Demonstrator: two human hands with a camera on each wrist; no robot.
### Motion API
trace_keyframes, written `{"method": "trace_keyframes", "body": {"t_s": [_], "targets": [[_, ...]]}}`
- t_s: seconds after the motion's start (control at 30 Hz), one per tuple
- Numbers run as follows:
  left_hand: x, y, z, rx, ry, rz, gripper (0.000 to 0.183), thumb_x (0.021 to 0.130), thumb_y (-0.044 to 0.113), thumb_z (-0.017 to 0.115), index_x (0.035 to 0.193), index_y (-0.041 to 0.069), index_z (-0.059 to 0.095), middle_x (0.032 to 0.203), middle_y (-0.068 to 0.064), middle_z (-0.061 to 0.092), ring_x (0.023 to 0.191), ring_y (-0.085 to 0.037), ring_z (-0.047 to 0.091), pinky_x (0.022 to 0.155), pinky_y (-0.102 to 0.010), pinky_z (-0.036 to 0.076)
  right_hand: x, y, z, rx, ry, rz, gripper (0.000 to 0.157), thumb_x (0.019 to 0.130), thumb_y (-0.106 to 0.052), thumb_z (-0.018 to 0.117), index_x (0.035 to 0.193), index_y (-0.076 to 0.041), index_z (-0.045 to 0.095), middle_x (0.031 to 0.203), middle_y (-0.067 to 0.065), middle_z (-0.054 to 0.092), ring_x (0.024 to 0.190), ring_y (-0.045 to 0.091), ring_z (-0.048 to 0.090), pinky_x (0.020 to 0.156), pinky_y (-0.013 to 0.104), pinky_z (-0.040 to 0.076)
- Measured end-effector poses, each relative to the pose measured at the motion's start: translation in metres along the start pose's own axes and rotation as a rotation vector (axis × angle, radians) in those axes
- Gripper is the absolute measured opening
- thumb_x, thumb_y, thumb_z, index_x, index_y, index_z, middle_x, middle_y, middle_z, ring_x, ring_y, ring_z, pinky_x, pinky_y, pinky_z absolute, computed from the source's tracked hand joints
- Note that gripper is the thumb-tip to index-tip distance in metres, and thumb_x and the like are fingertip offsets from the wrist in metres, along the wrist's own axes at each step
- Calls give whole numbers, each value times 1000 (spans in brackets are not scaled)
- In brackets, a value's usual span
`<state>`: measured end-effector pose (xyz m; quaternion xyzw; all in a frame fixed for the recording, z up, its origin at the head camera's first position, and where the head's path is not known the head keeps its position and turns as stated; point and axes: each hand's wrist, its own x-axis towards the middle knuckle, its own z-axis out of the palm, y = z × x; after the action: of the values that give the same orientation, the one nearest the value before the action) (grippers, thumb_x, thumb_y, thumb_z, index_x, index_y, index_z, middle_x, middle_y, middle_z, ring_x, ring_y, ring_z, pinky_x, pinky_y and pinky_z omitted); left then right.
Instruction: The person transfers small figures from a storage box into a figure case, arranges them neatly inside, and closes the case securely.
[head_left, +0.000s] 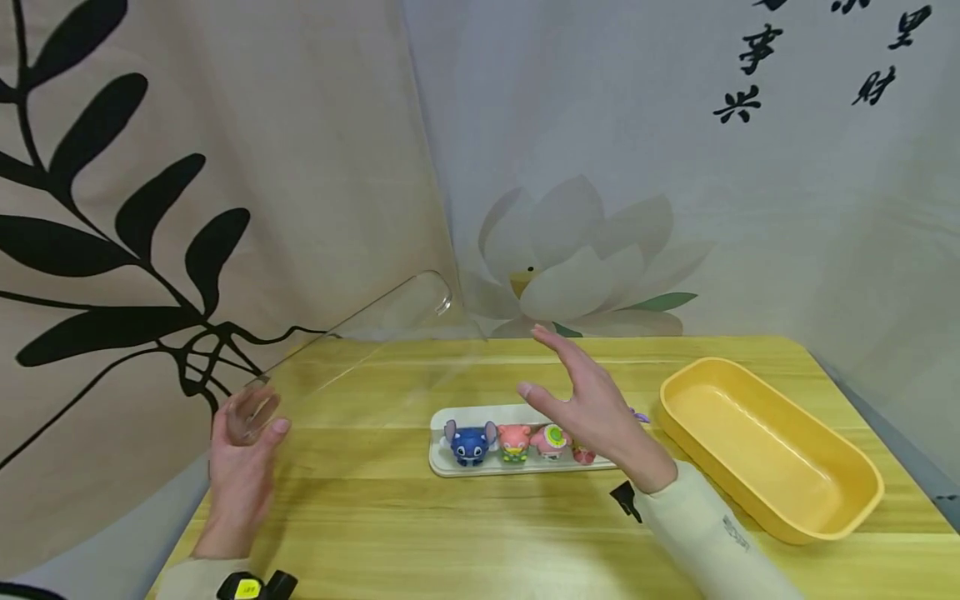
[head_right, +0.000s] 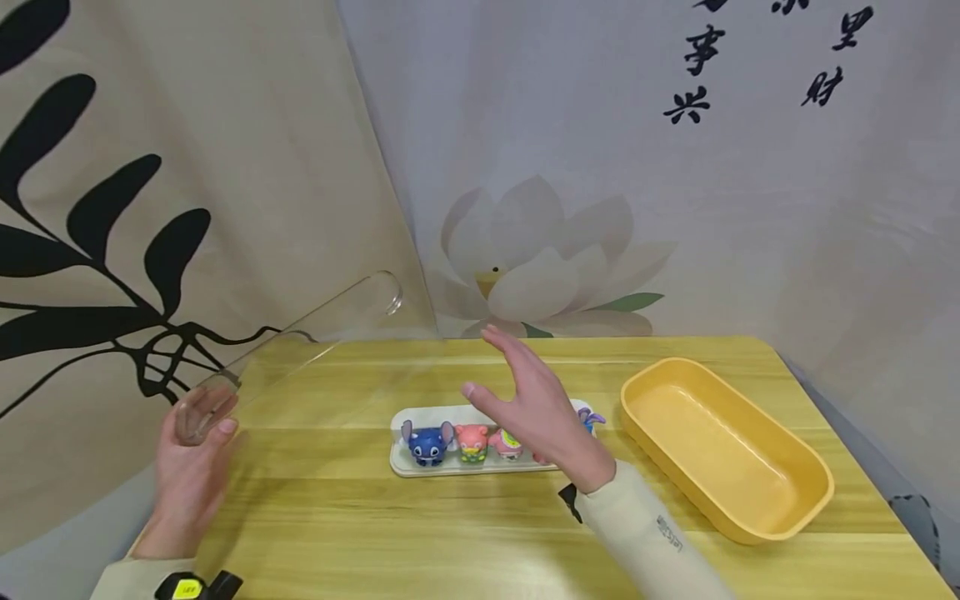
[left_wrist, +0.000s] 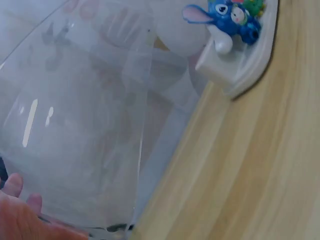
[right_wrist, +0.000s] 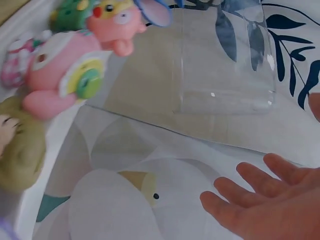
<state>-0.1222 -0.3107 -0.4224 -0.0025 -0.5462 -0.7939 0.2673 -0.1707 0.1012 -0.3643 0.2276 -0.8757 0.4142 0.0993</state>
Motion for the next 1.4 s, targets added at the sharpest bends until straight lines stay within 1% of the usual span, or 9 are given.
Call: {"method": "trace_keyframes", "body": {"t_s": [0.17,0.3,0.37,0.63,0.77,0.93,1.17,1.33,1.4], "targets": [[1,-1,16,-108,-91,50,58,87,-18,57,138,2,39,138,-14,47,133,-31,38,87,-24,52,7,-6,2,48,-3,19,71,87,-59,61,149,-42,29,153,-16,29,139,20,32,107,58,33],[-1,-1,28,-177,-129,55,59,86,-21,56,137,1,39,138,-15,48,134,-31,37,85,-26,54,11,-11,4,79,-10,19,75,85,-60,63,149,-42,28,153,-15,30,139,19,31,108,56,33],[-1,-1,33,-191,-138,48,58,85,-21,57,137,1,40,137,-15,48,134,-30,38,86,-27,55,14,-13,4,82,-5,19,78,84,-60,64,150,-41,27,153,-14,30,140,20,31,108,56,33],[-3,-2,46,-153,-214,40,58,85,-21,56,136,1,40,141,-17,46,136,-33,34,88,-30,53,22,-18,6,65,41,22,91,81,-62,67,154,-35,20,156,-14,22,142,19,26,111,55,30],[-2,-5,51,-150,-236,45,59,85,-20,57,137,1,39,141,-16,47,136,-32,34,91,-32,51,23,-16,6,75,63,34,94,80,-61,68,154,-34,18,157,-13,23,142,19,26,111,54,29],[-2,-5,57,-140,-253,44,60,84,-20,58,138,1,40,139,-14,49,135,-29,37,94,-33,51,21,-11,3,104,97,42,93,80,-58,70,154,-36,19,156,-10,27,141,20,30,112,53,29],[-3,0,68,-57,-281,20,63,85,-13,65,140,3,39,141,-13,46,136,-27,36,97,-32,49,17,-5,-5,154,124,66,92,79,-53,75,153,-36,23,154,-4,33,137,23,37,110,51,34],[-2,6,78,7,-297,-11,66,83,-10,69,141,4,39,142,-14,45,136,-28,36,97,-33,48,10,1,-12,153,121,120,90,79,-54,74,151,-43,21,154,-4,32,137,26,36,108,58,33],[-2,8,83,44,-301,-32,67,83,-10,70,141,5,39,142,-13,45,136,-27,37,97,-32,47,7,4,-15,150,128,122,88,80,-53,74,151,-42,22,154,-3,33,137,28,36,107,58,34]]}}
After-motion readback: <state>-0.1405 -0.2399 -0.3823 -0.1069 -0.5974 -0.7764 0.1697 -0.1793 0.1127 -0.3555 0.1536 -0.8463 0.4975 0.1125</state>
